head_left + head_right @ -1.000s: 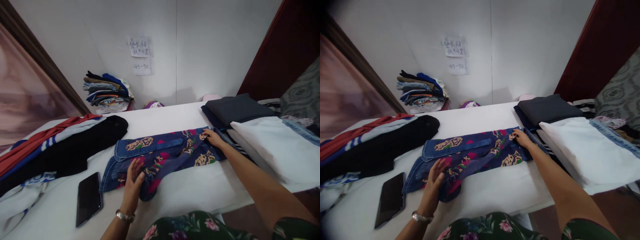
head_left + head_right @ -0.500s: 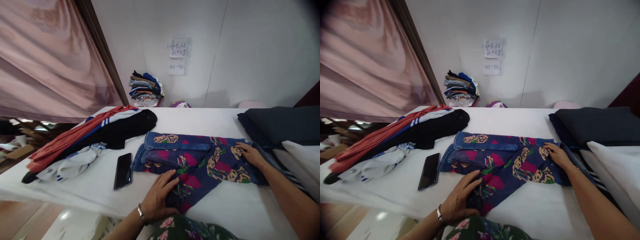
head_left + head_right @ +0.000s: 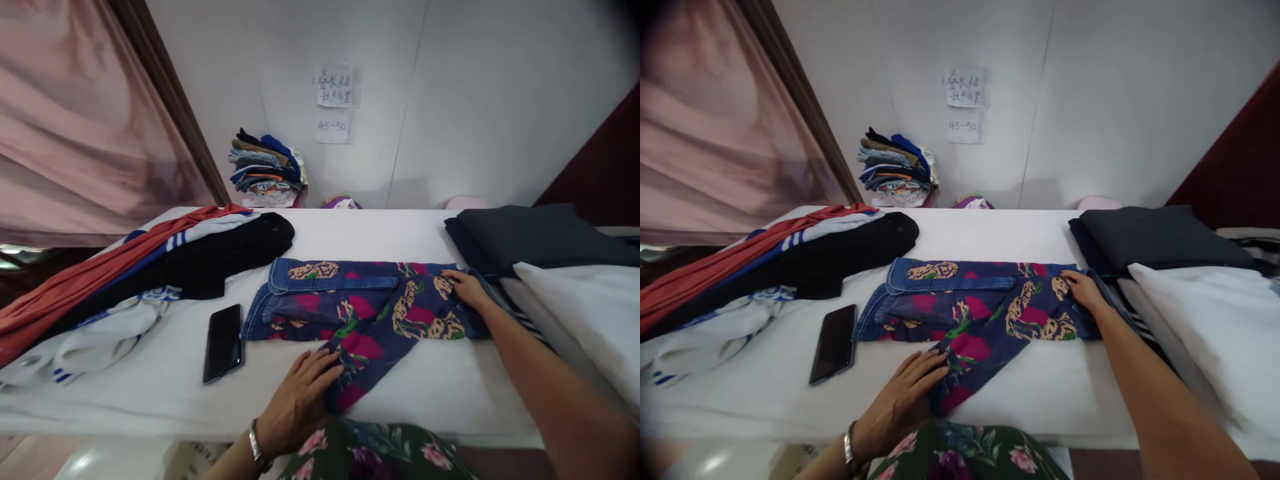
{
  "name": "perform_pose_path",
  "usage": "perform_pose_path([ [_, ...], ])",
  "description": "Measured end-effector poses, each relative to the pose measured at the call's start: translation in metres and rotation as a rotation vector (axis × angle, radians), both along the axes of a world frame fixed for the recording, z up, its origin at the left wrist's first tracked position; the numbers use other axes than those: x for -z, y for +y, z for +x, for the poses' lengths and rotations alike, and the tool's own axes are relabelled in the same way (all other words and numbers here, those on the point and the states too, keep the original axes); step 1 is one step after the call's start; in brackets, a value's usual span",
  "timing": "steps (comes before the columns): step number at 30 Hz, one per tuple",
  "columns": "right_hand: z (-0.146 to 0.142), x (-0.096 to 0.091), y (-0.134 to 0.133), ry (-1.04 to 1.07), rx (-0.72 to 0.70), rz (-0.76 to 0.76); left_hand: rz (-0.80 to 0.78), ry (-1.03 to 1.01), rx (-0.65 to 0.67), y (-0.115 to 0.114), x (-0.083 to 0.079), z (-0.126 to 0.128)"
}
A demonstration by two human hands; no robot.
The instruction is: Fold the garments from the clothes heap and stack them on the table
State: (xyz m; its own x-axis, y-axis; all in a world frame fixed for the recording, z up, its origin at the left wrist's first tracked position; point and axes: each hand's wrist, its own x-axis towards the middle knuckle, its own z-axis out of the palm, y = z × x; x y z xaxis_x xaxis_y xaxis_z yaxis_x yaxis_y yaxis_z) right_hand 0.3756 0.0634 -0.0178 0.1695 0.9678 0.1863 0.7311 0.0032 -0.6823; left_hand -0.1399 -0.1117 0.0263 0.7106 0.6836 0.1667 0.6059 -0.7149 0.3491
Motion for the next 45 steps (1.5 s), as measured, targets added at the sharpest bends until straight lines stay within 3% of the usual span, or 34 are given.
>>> perform_pose_path([
  [3,-0.006,-0.004,0.000,0.034,0.036,-0.014,0.017,-0.078,0.008,0.006,0.000,0.005],
  [6,-0.007,-0.006,0.000,0.032,0.042,-0.018,-0.010,-0.276,-0.031,0.012,-0.011,0.008],
  [8,-0.005,-0.008,0.001,0.026,0.048,-0.022,-0.110,-0.451,-0.119,0.018,-0.025,0.008],
  [11,-0.002,-0.014,0.005,0.012,0.049,-0.029,-0.404,-0.762,-0.282,0.038,-0.054,0.005],
  [14,0.001,-0.022,0.014,-0.006,0.047,-0.036,-0.751,-1.092,-0.431,0.083,-0.079,0.003],
  [16,0.002,-0.027,0.021,-0.024,0.052,-0.041,-0.872,-1.247,-0.552,0.122,-0.085,0.000],
  [18,0.002,-0.030,0.028,-0.053,0.064,-0.048,-0.991,-1.293,-0.734,0.161,-0.081,-0.005],
  [20,0.000,-0.031,0.034,-0.089,0.079,-0.055,-1.140,-1.212,-0.881,0.190,-0.070,-0.013],
  [22,-0.002,-0.029,0.037,-0.127,0.093,-0.058,-1.182,-1.118,-0.924,0.207,-0.055,-0.018],
  [24,-0.006,-0.027,0.039,-0.159,0.102,-0.057,-1.084,-0.999,-0.915,0.211,-0.043,-0.018],
  [27,-0.009,-0.025,0.039,-0.193,0.106,-0.058,-0.795,-0.800,-0.946,0.209,-0.035,-0.009],
  [29,-0.011,-0.024,0.039,-0.205,0.110,-0.060,-0.668,-0.756,-0.939,0.209,-0.036,-0.003],
  [33,-0.011,-0.024,0.038,-0.212,0.103,-0.054,-0.479,-0.781,-0.794,0.222,-0.047,-0.008],
  [36,-0.013,-0.023,0.037,-0.282,0.091,-0.057,-0.271,-0.520,-0.865,0.237,-0.046,-0.018],
  [39,-0.018,-0.022,0.038,-0.415,0.100,-0.072,-0.216,-0.233,-0.936,0.246,-0.031,-0.018],
  [42,-0.024,-0.021,0.037,-0.496,0.111,-0.085,-0.213,-0.144,-0.934,0.247,-0.018,-0.013],
  [45,-0.027,-0.021,0.035,-0.540,0.130,-0.095,-0.162,-0.099,-0.902,0.245,-0.017,-0.011],
])
